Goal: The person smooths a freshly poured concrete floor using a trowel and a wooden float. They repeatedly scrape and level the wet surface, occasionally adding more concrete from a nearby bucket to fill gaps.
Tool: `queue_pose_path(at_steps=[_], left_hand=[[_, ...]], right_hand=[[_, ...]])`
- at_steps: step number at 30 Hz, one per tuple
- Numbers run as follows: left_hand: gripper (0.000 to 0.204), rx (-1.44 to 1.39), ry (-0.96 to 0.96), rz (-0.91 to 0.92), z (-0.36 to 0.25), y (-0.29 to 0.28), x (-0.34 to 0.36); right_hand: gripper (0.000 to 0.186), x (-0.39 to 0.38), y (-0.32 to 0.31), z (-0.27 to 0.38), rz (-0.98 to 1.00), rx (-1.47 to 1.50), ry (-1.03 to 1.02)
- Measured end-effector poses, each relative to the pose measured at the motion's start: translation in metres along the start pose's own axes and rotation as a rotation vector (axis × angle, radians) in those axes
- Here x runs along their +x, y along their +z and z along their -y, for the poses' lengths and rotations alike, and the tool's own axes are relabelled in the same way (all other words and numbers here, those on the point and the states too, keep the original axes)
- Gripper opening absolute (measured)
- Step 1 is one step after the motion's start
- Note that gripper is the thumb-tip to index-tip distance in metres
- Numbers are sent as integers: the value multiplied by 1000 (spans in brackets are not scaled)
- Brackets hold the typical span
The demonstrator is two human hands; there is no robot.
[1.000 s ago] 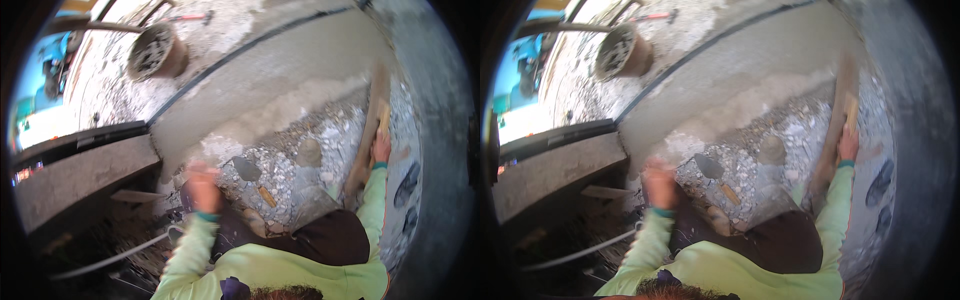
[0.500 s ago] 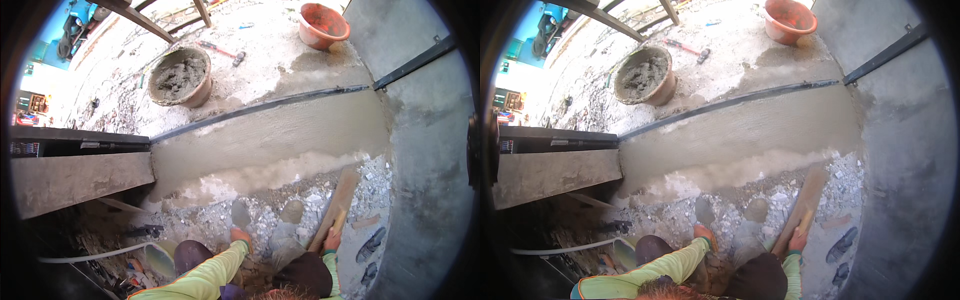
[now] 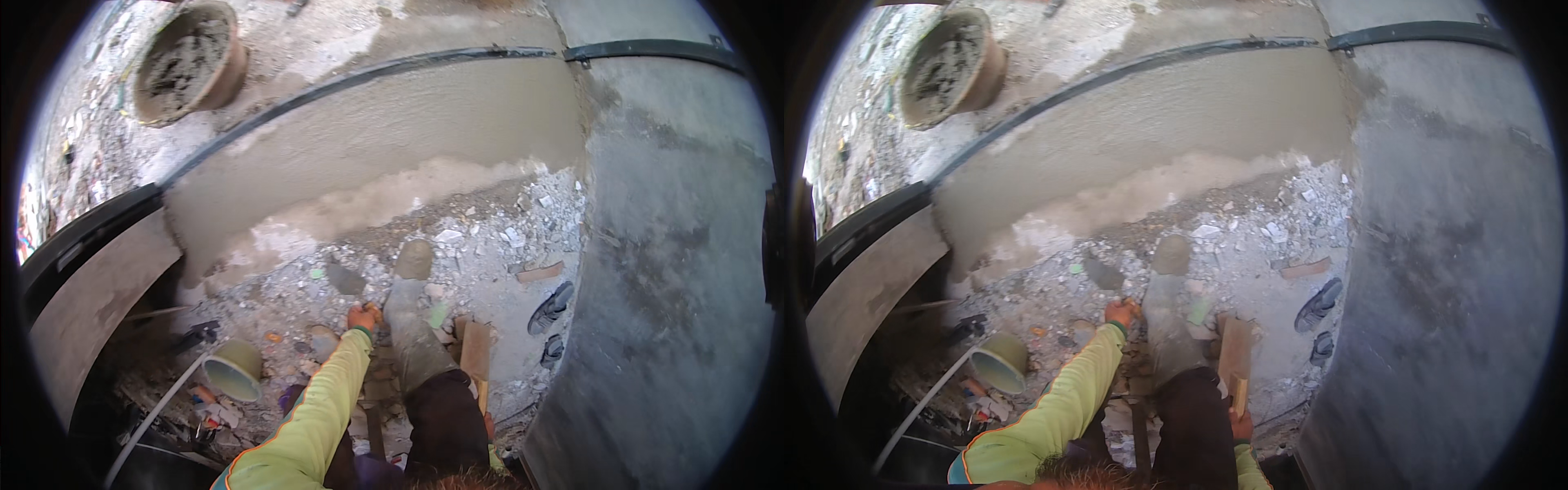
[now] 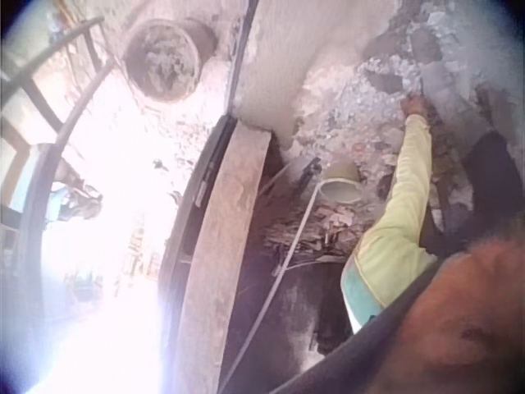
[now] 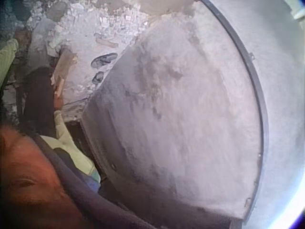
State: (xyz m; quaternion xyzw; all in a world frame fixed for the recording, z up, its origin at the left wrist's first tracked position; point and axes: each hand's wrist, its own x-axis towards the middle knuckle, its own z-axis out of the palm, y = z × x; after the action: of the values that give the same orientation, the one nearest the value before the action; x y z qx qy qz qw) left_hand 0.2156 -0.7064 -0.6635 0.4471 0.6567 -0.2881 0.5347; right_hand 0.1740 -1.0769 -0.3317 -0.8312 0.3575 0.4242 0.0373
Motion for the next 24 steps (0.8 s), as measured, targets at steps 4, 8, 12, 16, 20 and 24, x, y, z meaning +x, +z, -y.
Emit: queue_pose_path(at_steps=[4,8,12,16,20,24], left_hand=[[46,178,0,-87,-14,26,30],[49,429,171,-183,-28,4,-4],[54,579,217,-81,-76,-76,-89],[58,804,457,-68,-140,-181,-171],[50,520,289,-106,-214,-273,-304],[35,527,243,-276,-213,-334,-381]], right_hand=[[59,3,-3,-7,-11,40,-65],[57,1,-10,8,-57,98,-37],[55,-43,-37,-19,-85,85,1],[60,-76,-94,-25,-15,19,24],[63,-70,-159,1,99,-76,44],[51,-32,-198,18,224,280,66]])
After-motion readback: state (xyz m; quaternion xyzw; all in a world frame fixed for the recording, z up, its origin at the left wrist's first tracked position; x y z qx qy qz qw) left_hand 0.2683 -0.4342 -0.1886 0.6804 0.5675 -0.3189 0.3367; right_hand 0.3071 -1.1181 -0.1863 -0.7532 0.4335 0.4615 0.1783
